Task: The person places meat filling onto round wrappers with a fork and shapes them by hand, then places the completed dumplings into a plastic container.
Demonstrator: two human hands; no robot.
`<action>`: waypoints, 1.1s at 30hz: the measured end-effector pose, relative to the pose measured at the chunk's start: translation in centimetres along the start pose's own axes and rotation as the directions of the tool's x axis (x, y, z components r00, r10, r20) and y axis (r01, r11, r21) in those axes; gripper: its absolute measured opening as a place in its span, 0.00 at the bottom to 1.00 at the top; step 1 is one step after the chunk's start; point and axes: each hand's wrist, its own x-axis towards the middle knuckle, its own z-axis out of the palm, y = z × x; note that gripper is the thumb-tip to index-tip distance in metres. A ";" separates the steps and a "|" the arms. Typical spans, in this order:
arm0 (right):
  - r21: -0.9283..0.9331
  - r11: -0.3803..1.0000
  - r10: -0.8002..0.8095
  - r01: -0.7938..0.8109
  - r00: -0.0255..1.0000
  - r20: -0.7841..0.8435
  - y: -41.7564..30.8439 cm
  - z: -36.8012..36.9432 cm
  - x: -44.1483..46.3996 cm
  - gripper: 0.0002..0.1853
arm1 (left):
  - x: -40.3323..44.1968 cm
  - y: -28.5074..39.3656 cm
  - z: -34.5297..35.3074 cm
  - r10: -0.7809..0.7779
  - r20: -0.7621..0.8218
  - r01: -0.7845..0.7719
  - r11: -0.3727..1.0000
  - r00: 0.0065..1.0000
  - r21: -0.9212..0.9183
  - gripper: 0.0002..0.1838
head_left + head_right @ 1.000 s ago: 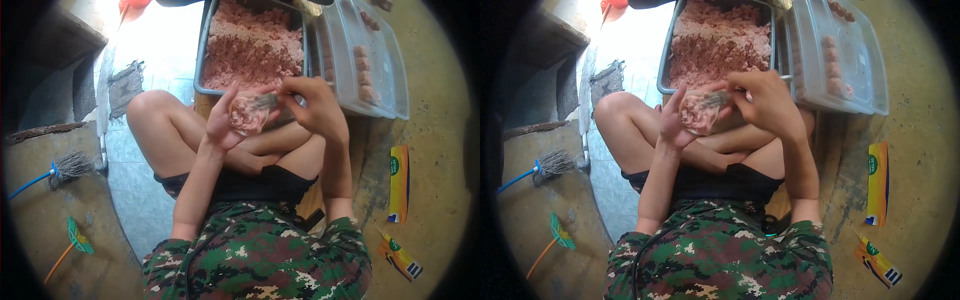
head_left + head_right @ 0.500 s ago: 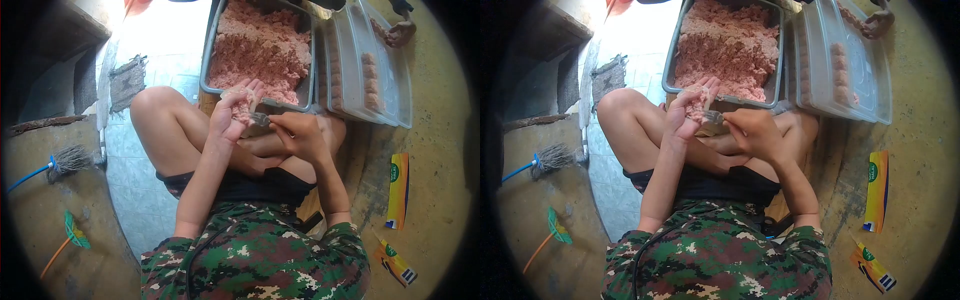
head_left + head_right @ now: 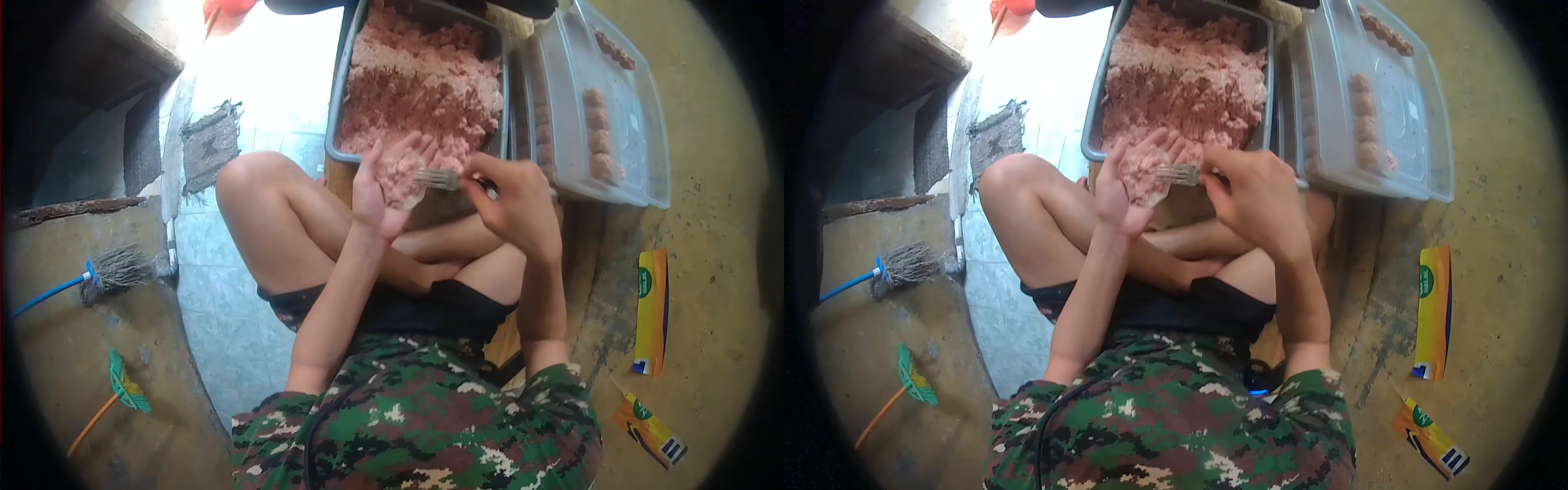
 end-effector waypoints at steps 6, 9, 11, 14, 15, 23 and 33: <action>-0.098 0.991 -0.104 0.091 0.984 -0.146 -0.9 -0.3 -0.8 0.05 | -1.3 -0.3 0.4 0.002 0.094 -0.010 0.996 0.996 0.086 0.30; -0.133 0.974 -0.201 0.181 0.968 -0.152 -0.2 0.2 0.2 0.06 | -1.2 -0.4 0.5 0.048 0.126 -0.064 0.990 0.991 0.126 0.29; -0.199 0.953 -0.262 0.226 0.949 -0.176 -1.4 0.1 -0.9 0.05 | -1.5 -0.1 -0.3 0.025 0.185 -0.037 0.998 0.982 0.058 0.27; -0.316 0.938 -0.218 0.142 0.950 -0.221 -1.4 0.2 -1.2 0.04 | -1.5 0.1 -0.8 0.059 0.098 -0.071 0.990 0.993 0.126 0.26; -0.317 0.948 -0.116 0.027 0.957 -0.266 -1.7 -0.2 -1.6 0.04 | -1.8 0.6 -1.2 0.056 0.172 -0.062 0.998 0.984 0.031 0.26; 0.249 0.966 -0.040 0.064 0.994 -0.099 0.8 0.8 -1.4 0.06 | -2.5 0.4 0.2 0.126 0.105 -0.154 0.932 0.986 0.329 0.30; 0.283 0.958 0.151 -0.056 0.933 -0.327 3.3 7.6 -5.7 0.03 | -3.2 1.1 1.6 0.387 0.553 -0.628 0.095 0.738 0.772 0.51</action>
